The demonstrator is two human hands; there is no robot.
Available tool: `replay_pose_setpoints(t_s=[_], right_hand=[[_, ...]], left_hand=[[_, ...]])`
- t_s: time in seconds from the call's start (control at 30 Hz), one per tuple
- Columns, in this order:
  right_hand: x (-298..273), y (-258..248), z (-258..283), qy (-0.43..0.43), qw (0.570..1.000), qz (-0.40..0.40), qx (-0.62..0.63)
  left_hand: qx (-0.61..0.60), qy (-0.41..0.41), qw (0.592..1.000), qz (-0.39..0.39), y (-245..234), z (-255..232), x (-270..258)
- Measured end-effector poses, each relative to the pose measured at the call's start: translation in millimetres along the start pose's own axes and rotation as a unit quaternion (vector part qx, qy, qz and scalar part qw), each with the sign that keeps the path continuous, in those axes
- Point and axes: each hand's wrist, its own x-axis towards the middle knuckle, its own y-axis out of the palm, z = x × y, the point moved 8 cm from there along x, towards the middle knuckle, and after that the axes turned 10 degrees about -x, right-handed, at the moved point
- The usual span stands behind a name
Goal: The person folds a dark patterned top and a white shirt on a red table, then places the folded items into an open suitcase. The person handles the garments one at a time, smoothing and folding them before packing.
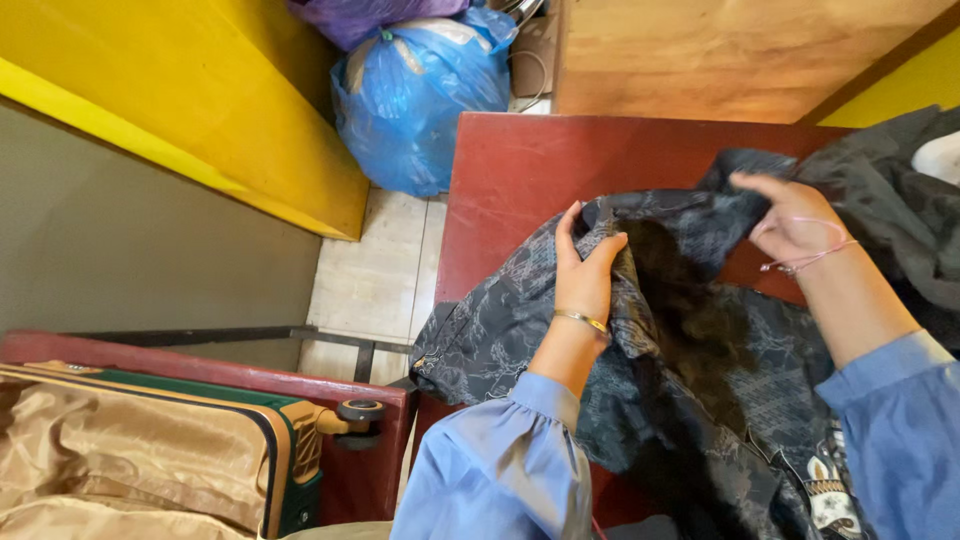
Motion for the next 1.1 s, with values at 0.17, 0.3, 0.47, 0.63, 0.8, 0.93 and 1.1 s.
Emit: replay_pose_setpoints(t_s=[0.17,0.3,0.47,0.63,0.8,0.93,1.1], right_hand=[[-52.5,9.9,25.9,-0.124,0.955,-0.112,-0.247],[-104.6,42.6,37.7,-0.209,0.887,-0.096,-0.401],[-146.5,77.9,1.9,-0.305,0.826,-0.025,-0.474],[-166.1,57.2,-38.1,-0.237,0.888,-0.056,-0.390],[-188.5,64.8,-37.6,-0.243,0.892,-0.026,-0.381],[-212.7,85.3,-19.6,-0.306,0.870,0.027,-0.386],[-214.2,76.8,-7.6,-0.269,0.842,-0.009,-0.467]], left_hand=[[-0.029,-0.011,0.999,0.014,18.5,0.3,-15.6],[0.000,0.039,0.998,0.046,31.0,6.5,-26.9],[0.031,0.015,0.999,-0.001,21.6,38.0,-40.7],[0.058,0.024,0.996,-0.060,-7.8,54.3,-52.0],[0.078,0.068,0.993,-0.055,-5.1,57.3,-61.2],[-0.008,-0.043,0.996,-0.080,1.6,72.1,-70.8],[-0.142,-0.184,0.971,-0.057,3.1,82.3,-83.9]])
